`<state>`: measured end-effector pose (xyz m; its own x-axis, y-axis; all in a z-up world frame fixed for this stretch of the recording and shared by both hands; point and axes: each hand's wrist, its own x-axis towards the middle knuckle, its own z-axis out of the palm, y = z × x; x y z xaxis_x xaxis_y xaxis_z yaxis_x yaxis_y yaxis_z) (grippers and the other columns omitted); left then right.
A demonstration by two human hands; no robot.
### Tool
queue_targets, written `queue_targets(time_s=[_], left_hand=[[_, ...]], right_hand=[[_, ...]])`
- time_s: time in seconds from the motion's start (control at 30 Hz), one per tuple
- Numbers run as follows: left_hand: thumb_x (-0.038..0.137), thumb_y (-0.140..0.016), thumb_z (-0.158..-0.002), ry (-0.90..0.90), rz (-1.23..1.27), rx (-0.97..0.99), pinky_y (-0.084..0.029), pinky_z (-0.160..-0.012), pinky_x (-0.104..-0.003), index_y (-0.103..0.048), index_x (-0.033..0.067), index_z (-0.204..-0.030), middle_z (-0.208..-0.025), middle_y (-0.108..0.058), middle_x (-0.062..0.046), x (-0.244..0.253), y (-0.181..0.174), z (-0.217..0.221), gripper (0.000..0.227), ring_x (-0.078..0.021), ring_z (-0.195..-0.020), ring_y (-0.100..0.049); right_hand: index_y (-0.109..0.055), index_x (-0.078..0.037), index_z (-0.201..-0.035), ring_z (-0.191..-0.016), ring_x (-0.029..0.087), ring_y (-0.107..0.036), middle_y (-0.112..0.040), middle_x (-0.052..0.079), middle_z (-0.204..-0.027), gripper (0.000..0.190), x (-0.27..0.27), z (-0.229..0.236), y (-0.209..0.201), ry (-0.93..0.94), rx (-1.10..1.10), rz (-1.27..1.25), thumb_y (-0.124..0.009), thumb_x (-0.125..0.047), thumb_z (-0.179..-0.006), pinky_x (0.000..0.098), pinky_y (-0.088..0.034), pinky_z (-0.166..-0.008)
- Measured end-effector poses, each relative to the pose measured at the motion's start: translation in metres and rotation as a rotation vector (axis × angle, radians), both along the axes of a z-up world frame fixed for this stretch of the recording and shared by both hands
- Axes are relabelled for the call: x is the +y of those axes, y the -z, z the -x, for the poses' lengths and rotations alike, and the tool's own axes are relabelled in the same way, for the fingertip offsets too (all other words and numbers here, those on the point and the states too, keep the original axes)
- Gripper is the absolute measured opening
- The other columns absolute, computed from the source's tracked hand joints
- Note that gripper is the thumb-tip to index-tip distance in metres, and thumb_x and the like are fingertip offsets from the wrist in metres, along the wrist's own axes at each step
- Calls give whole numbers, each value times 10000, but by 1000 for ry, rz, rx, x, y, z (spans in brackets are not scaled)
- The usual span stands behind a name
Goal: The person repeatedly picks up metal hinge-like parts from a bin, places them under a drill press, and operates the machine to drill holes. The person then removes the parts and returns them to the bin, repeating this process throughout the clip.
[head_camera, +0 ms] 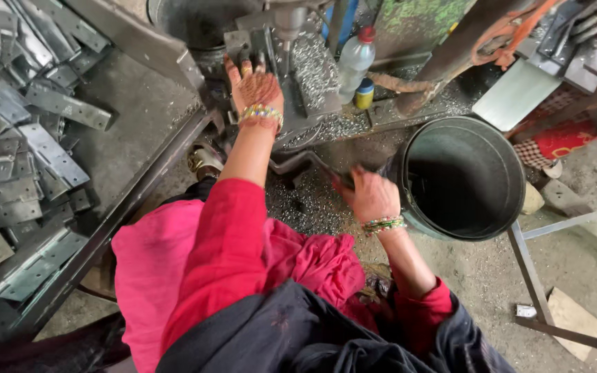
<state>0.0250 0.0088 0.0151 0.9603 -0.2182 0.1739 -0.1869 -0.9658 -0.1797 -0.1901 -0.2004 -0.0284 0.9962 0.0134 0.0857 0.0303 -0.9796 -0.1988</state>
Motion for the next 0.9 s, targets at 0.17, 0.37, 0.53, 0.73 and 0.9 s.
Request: queue_targets(time_s=[0.17,0.37,0.53,0.73,0.9], left_hand=[[440,-486,-1006,165,70,-96,-60,-1208,-655,-724,66,-1248,-1457,-584,-142,9,5,86,504,-327,-1379,-460],[175,-545,-982,400,21,-296,-209,-1256,-549,-702,117,-1246,-1322,-665,-77,38,16,127,312,-236,-1302,-541],[205,-552,-1043,416,274,-561,-349,-1135,-508,-687,110,-1255,-1182,-701,-75,9,-28,82,268,-243,-1177,-569],[278,-585,-1004,69,103,-88,-369,-1043,-465,-776,125,-1007,-1143,-677,-123,-58,-20,62,245,-274,-1147,-572],[330,-605,-954,60,217,-131,-348,-1035,-504,-780,84,-973,-1401,-598,-150,-16,1,91,302,-303,-1220,-544]], right_hand=[[-680,-105,-1044,-826,380,-705,-737,130,-957,367,27,-25,-96,73,-277,-241,-680,-457,-939,499,-531,-649],[-692,-108,-1022,-848,387,-699,-734,135,-941,352,33,-23,-110,67,-292,-228,-657,-455,-973,508,-523,-656],[-696,-104,-1014,-818,387,-702,-739,140,-930,376,34,-22,-105,109,-251,-210,-634,-473,-977,509,-523,-645],[-707,-112,-1019,-784,404,-704,-736,161,-849,369,29,-24,-98,74,-196,-152,-637,-471,-971,516,-533,-650],[-713,-130,-1059,-772,406,-703,-738,163,-832,372,23,-19,-91,60,-136,-178,-639,-476,-945,518,-536,-647]])
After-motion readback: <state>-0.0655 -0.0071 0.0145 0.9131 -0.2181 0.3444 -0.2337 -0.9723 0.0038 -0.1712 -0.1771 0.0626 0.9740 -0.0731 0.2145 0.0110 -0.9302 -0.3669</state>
